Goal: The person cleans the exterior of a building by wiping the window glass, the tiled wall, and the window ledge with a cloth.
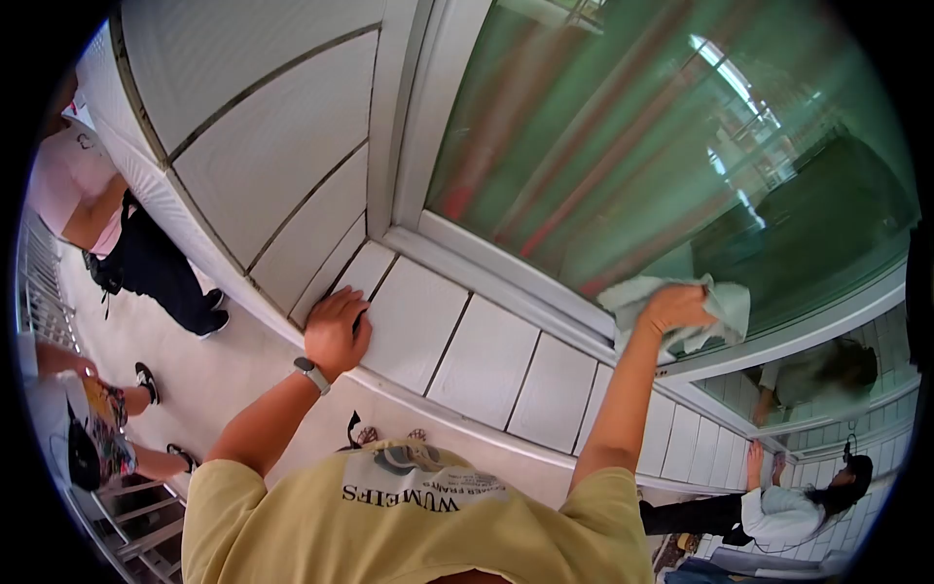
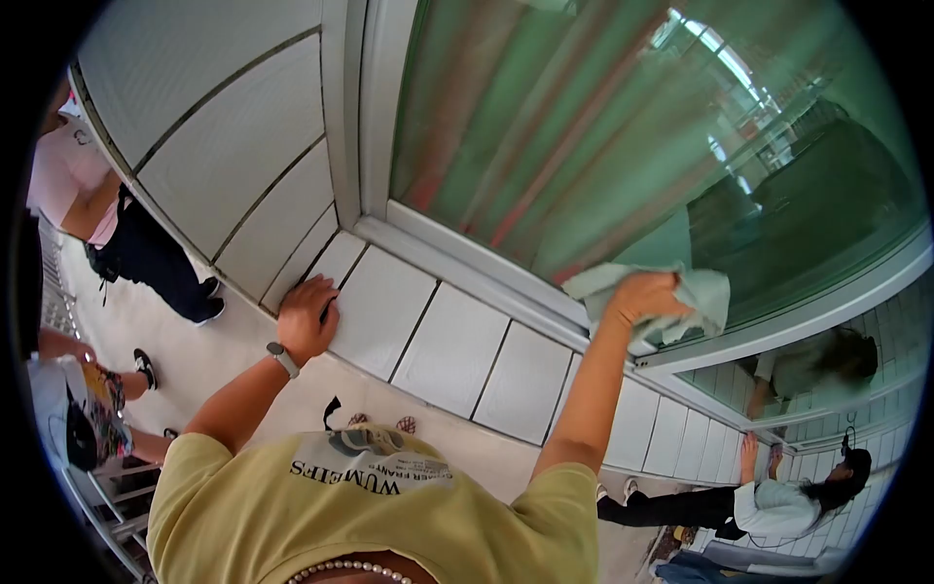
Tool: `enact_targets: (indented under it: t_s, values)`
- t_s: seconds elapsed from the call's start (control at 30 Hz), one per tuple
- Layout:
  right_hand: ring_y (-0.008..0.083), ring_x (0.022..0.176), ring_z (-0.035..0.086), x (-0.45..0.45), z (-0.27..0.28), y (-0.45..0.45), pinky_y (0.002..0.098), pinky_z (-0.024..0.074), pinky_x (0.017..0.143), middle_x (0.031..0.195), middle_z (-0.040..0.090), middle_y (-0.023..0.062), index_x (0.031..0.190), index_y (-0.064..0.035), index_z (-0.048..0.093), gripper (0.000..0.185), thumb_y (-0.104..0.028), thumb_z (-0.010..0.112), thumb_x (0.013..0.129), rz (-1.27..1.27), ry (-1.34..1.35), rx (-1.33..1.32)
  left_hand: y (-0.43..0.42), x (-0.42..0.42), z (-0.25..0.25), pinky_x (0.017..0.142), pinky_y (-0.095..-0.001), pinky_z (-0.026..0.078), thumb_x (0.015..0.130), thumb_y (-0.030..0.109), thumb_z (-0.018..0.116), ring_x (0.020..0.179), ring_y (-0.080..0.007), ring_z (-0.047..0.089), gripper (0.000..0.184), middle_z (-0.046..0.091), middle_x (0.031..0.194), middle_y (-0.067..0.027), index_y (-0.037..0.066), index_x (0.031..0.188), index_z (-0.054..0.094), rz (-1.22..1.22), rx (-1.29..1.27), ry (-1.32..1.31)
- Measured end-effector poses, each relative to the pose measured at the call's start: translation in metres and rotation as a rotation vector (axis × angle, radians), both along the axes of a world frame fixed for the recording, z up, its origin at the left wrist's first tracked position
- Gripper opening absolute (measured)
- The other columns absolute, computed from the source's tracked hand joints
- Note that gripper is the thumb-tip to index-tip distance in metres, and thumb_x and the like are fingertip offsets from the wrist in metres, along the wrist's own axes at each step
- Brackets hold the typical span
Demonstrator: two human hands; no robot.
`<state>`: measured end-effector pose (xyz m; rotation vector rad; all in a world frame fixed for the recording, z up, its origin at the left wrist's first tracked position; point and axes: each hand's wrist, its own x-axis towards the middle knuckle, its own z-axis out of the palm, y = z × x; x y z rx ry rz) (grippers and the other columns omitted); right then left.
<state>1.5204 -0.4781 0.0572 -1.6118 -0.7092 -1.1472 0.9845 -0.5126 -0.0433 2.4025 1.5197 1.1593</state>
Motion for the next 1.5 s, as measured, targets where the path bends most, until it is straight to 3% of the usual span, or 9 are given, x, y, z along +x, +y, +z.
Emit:
enact_targets:
  t_s: [0.1,0.17,0.23,0.43,0.6,0.7,0.97,1.3,1.5]
  values:
    - [0.0455,0.106,0.049,-0.123,0.004,0.037,0.052,0.0319,0.097,0.117,0.053,0.0297,0.114,0.0144,0.049,0.049,-0.02,0.056,0.081,0.585,0.22,0.559,-0.002,0.001,0.0,0.091,-0.0432,0.045,0.078,0.01,0.06,0.108,-0.0318,0.059,0.017,0.065,0.106,-0.0134,0.005,0.093,0.065,0.0,0.015,0.0]
    - [0.043,0.108,0.051,-0.146,-0.014,0.058,0.0502,0.0325,0.099,0.114,0.058,0.0236,0.11,0.0082,0.056,0.039,-0.016,0.057,0.079,0.434,-0.024,0.574,-0.001,0.001,-0.001,0.092,-0.0431,0.045,0.078,0.01,0.06,0.109,-0.0314,0.059,0.016,0.065,0.107,-0.0128,0.005,0.093,0.065,0.008,0.011,-0.006]
    - [0.0406,0.106,0.055,-0.17,-0.021,0.039,0.0509,0.0337,0.098,0.107,0.064,0.0193,0.103,-0.0015,0.065,0.038,-0.021,0.063,0.07,0.425,-0.471,-0.2,-0.002,0.002,-0.002,0.092,-0.043,0.045,0.078,0.01,0.06,0.109,-0.0312,0.058,0.016,0.065,0.107,-0.0124,0.005,0.093,0.065,0.006,0.0,-0.001]
    - [0.0345,0.088,0.061,-0.257,-0.051,0.056,0.0456,0.0406,0.082,0.08,0.065,0.011,0.083,-0.0122,0.072,0.021,-0.025,0.069,0.067,0.719,-0.287,-0.992,0.0,0.001,-0.003,0.093,-0.0426,0.045,0.078,0.01,0.059,0.11,-0.0315,0.058,0.017,0.065,0.107,-0.0125,0.005,0.094,0.065,-0.018,0.008,-0.001]
    - [0.0318,0.117,0.049,-0.316,-0.072,0.05,0.0418,0.0385,0.1,0.116,0.057,0.0177,0.121,-0.0058,0.06,0.041,-0.012,0.055,0.081,1.302,-0.341,-0.889,0.002,0.001,-0.003,0.092,-0.0445,0.046,0.078,0.008,0.057,0.106,-0.036,0.059,0.019,0.065,0.106,-0.0165,0.003,0.095,0.063,-0.063,0.024,-0.011]
    - [0.0282,0.131,0.038,-0.3,-0.067,0.036,0.0374,0.0309,0.11,0.133,0.047,0.0165,0.135,-0.0088,0.047,0.049,-0.006,0.044,0.086,1.224,-0.21,-1.286,0.001,-0.001,-0.005,0.092,-0.0452,0.046,0.078,0.007,0.056,0.106,-0.0372,0.058,0.02,0.065,0.105,-0.0174,0.002,0.096,0.063,-0.102,0.044,-0.004]
    - [0.0279,0.133,0.036,-0.175,-0.091,-0.061,0.0361,0.0287,0.112,0.142,0.042,0.0129,0.137,-0.0126,0.045,0.046,-0.008,0.041,0.091,0.958,0.08,-1.304,0.001,0.003,-0.009,0.093,-0.045,0.045,0.081,0.007,0.056,0.108,-0.037,0.058,0.019,0.065,0.107,-0.017,0.002,0.097,0.063,-0.11,0.06,0.021]
    - [0.0379,0.104,0.056,0.013,-0.121,-0.229,0.0468,0.0422,0.094,0.109,0.063,0.0182,0.113,-0.0078,0.062,0.03,-0.017,0.052,0.087,0.338,0.229,-0.758,0.0,0.005,-0.01,0.093,-0.0459,0.044,0.082,0.009,0.054,0.109,-0.0385,0.057,0.019,0.064,0.109,-0.018,0.001,0.097,0.062,-0.09,0.058,0.064]
    - [0.0362,0.091,0.06,-0.019,-0.135,-0.232,0.0482,0.0455,0.082,0.095,0.064,0.018,0.097,-0.0044,0.062,0.029,-0.027,0.046,0.089,-0.015,0.246,-1.141,0.0,0.006,-0.008,0.093,-0.0458,0.045,0.082,0.009,0.056,0.109,-0.0382,0.057,0.018,0.064,0.108,-0.0178,0.001,0.097,0.062,-0.059,0.04,0.046]
